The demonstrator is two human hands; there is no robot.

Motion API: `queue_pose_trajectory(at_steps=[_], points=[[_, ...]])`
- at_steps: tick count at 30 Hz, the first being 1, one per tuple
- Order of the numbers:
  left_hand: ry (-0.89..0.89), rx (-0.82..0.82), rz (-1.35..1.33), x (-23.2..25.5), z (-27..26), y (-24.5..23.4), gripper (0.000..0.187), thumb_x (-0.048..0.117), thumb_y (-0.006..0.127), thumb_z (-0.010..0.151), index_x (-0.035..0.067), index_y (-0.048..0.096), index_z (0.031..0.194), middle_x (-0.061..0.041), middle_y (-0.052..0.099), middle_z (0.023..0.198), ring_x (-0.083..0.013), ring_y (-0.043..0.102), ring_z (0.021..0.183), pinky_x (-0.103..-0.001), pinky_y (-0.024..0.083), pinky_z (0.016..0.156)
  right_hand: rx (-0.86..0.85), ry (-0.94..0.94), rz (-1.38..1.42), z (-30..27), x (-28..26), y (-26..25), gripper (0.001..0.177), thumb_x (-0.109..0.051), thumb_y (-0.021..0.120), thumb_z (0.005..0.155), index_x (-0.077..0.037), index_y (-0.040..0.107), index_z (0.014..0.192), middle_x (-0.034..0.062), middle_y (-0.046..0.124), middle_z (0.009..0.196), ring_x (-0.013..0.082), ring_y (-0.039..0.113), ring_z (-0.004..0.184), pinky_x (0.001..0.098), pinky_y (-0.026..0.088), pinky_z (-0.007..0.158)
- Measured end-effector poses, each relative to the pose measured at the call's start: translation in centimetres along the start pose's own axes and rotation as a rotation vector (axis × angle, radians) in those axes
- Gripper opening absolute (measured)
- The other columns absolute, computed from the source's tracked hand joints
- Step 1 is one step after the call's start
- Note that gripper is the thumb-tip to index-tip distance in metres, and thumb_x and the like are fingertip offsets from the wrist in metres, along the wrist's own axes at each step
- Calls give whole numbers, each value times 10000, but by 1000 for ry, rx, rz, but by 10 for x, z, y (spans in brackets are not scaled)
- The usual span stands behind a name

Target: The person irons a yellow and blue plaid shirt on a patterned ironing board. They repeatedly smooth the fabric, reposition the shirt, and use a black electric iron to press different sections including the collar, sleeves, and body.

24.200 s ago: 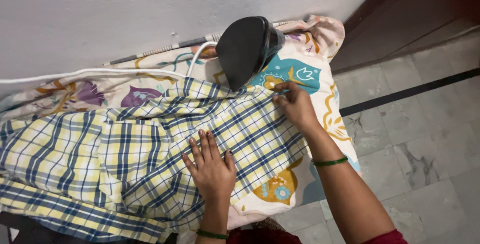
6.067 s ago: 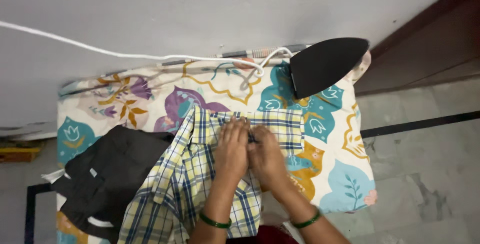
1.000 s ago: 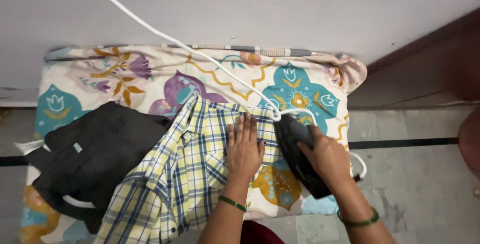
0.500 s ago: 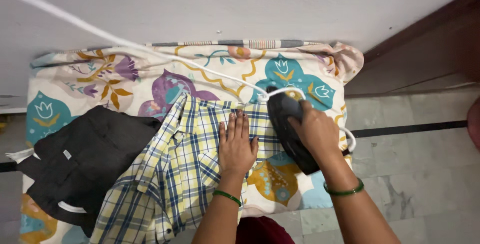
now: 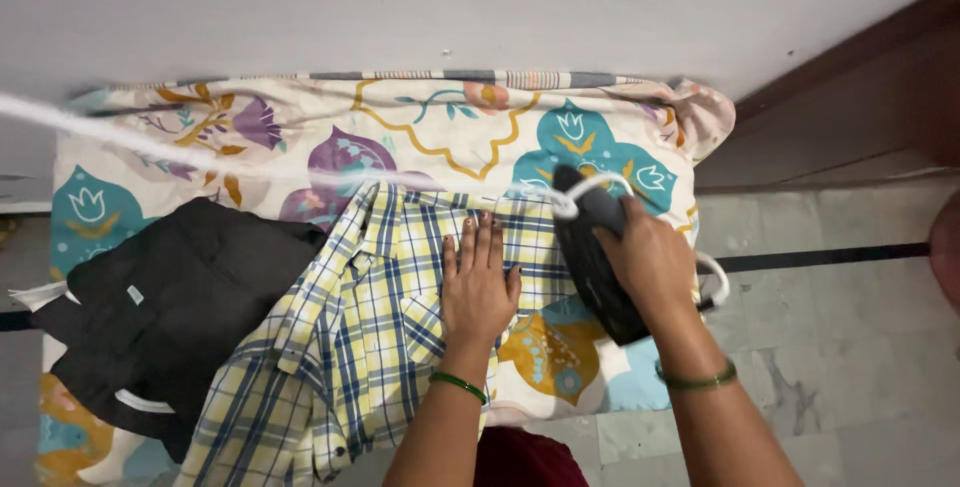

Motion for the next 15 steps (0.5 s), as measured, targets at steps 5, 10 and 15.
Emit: queue_pose_trajectory(at_steps=[5,10,15], points=[[40,5,-13,-12,-11,6,694,490,431,983,85,357,1541,-69,296,1641,-269,230,1514,-516,129,1223,-143,-35,5,7,-1,2,566,-420,756,849,-124,637,1317,263,733,873,458,709,823,541,559,725],[-87,-35,22,-38,-40,-6,688,495,415,978,118,348,1549,-40,284,1648,-260,214,1517,-525,108,1228,-189,-49,27,-47,3,1,581,-401,761,811,-138,635,1313,241,740,878,431,719,834,514,565,737],[-119,-87,24,-38,-42,-13,702,477,420,967,113,334,1562,-42,276,1650,-269,206,1527,-517,94,1233,-170,-87,62,-58,-17,0,565,-383,765,797,-145,644,1294,224,745,897,420,720,830,513,560,721]])
Point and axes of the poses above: each hand's wrist, its own z-axis towards the middle knuckle, its own y-axis out of the palm, x = y × z, the point moved 6 cm from there along z, towards the middle knuckle
